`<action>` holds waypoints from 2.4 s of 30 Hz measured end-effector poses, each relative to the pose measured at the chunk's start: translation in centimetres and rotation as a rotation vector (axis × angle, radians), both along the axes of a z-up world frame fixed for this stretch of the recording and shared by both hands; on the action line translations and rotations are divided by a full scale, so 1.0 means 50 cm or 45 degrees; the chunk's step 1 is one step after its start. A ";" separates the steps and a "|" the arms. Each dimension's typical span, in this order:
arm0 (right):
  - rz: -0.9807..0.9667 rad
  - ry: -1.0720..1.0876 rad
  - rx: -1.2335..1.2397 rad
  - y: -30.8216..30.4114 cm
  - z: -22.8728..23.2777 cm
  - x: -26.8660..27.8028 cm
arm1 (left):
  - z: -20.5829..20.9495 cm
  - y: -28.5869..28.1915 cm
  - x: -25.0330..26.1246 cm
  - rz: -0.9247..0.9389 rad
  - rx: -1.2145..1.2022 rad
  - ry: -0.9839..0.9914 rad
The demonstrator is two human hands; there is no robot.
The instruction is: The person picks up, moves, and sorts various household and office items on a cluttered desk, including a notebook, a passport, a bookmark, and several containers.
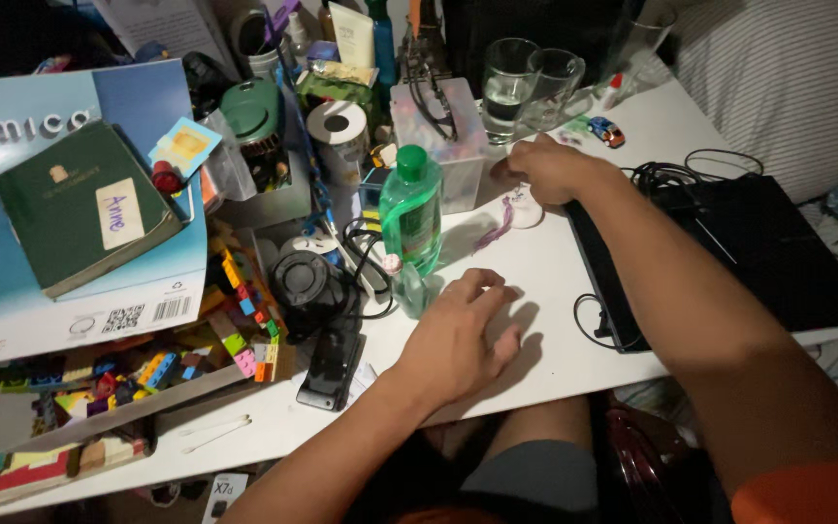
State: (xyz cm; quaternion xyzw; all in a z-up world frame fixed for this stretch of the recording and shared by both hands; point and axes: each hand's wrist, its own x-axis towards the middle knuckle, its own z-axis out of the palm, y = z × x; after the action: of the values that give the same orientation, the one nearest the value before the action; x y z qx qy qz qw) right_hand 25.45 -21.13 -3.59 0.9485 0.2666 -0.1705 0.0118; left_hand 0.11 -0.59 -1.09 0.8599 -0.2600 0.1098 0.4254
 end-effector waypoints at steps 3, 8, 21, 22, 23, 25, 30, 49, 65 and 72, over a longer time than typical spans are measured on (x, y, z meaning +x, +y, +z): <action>-0.081 0.055 -0.076 0.018 0.027 -0.003 | -0.004 0.004 -0.006 -0.008 0.005 0.036; -0.098 0.097 -0.144 0.019 0.038 -0.002 | -0.006 0.016 -0.013 -0.008 -0.017 0.029; 0.084 -0.078 -0.052 -0.004 0.046 -0.007 | 0.000 0.019 -0.015 -0.010 -0.038 0.060; 0.176 -0.153 -0.016 -0.006 0.054 -0.013 | 0.001 0.016 -0.014 -0.015 -0.040 0.043; 0.273 -0.227 0.018 -0.006 0.064 -0.019 | 0.002 0.013 -0.014 -0.008 -0.049 0.049; 0.425 -0.373 0.116 -0.008 0.087 -0.037 | 0.004 0.006 -0.017 0.014 -0.067 0.063; 0.573 -0.635 0.306 -0.031 0.177 -0.109 | 0.013 -0.001 -0.012 0.133 -0.189 -0.093; 0.456 -0.611 0.706 -0.039 0.208 -0.264 | 0.035 -0.076 0.089 0.305 -0.770 0.407; -0.075 0.237 1.999 0.054 0.225 -0.286 | 0.055 -0.032 0.061 -0.011 -0.902 0.594; -0.247 -0.086 1.431 -0.010 0.228 -0.225 | 0.067 -0.044 0.034 -0.127 -0.667 0.859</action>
State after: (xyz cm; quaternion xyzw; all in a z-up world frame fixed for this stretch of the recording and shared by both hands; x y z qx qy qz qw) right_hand 14.22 -21.65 7.83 0.8341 0.2275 0.0274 -0.5017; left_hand 1.80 -2.78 2.28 0.6969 -0.1112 -0.1359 0.6954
